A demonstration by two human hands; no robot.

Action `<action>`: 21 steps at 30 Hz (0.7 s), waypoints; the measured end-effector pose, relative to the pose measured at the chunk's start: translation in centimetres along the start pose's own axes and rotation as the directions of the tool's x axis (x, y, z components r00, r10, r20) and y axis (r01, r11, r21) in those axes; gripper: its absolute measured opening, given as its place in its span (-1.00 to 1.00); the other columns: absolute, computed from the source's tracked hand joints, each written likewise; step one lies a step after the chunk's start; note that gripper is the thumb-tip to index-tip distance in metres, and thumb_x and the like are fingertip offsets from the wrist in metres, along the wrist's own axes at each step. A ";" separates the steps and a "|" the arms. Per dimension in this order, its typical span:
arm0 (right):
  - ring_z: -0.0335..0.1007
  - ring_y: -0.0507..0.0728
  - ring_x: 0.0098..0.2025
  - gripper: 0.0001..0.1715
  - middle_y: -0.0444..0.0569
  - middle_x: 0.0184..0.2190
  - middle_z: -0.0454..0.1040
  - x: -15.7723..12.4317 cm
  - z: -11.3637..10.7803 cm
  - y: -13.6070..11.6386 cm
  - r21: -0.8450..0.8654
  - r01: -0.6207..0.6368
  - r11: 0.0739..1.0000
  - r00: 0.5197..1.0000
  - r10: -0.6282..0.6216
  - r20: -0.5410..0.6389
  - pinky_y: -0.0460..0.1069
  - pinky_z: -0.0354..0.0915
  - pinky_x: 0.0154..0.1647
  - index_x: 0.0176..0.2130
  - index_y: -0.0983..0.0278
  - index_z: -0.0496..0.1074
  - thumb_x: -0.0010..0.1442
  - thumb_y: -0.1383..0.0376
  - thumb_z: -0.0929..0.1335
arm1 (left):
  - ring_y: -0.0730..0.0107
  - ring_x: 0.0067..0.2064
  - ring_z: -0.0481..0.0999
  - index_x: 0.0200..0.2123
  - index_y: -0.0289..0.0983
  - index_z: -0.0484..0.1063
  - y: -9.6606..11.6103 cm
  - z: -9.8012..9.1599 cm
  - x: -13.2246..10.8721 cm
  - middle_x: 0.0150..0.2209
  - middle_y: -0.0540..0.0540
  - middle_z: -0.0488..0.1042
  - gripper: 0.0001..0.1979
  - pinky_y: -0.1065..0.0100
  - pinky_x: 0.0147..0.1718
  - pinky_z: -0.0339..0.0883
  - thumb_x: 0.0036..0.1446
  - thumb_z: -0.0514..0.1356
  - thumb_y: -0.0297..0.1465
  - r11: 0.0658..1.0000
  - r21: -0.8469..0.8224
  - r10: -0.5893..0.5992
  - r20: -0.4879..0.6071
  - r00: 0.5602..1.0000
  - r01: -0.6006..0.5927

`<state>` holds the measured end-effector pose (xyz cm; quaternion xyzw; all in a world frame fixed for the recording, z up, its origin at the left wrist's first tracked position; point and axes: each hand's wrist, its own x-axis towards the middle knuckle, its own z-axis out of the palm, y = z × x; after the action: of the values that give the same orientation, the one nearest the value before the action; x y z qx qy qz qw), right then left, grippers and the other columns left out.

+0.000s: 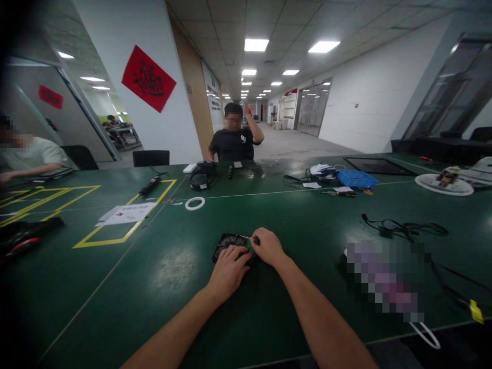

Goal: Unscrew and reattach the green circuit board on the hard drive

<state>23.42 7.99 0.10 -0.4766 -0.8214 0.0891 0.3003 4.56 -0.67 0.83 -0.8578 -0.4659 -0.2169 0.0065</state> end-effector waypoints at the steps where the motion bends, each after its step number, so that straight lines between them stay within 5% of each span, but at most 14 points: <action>1: 0.42 0.11 -0.21 -0.88 -0.02 -0.27 0.50 0.0 0.0 0.0 -0.001 0.002 1.000 1.000 -0.002 -0.001 -0.02 0.30 -0.13 -0.30 0.23 0.48 0.28 0.27 0.35 | 0.07 0.11 0.34 0.10 -0.13 0.43 0.0 -0.1 0.0 0.09 -0.09 0.42 -0.62 0.03 0.07 0.26 0.22 0.26 -0.47 1.000 0.000 0.000 0.003 1.000 0.000; 21: 0.47 0.12 -0.18 -0.79 0.03 -0.14 0.51 -0.5 -1.0 -1.4 -0.178 0.011 0.984 0.997 0.002 0.074 -0.03 0.32 -0.19 -0.21 0.23 0.51 0.33 0.23 0.30 | 0.06 0.13 0.33 0.12 -0.12 0.41 0.3 0.2 0.0 0.12 -0.09 0.41 -0.60 0.02 0.07 0.27 0.23 0.22 -0.50 1.000 0.001 -0.025 0.027 0.999 0.025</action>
<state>23.18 6.66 1.29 -0.4959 -0.8378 0.0320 0.2264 4.92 -0.76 0.70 -0.8547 -0.4768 -0.2054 -0.0022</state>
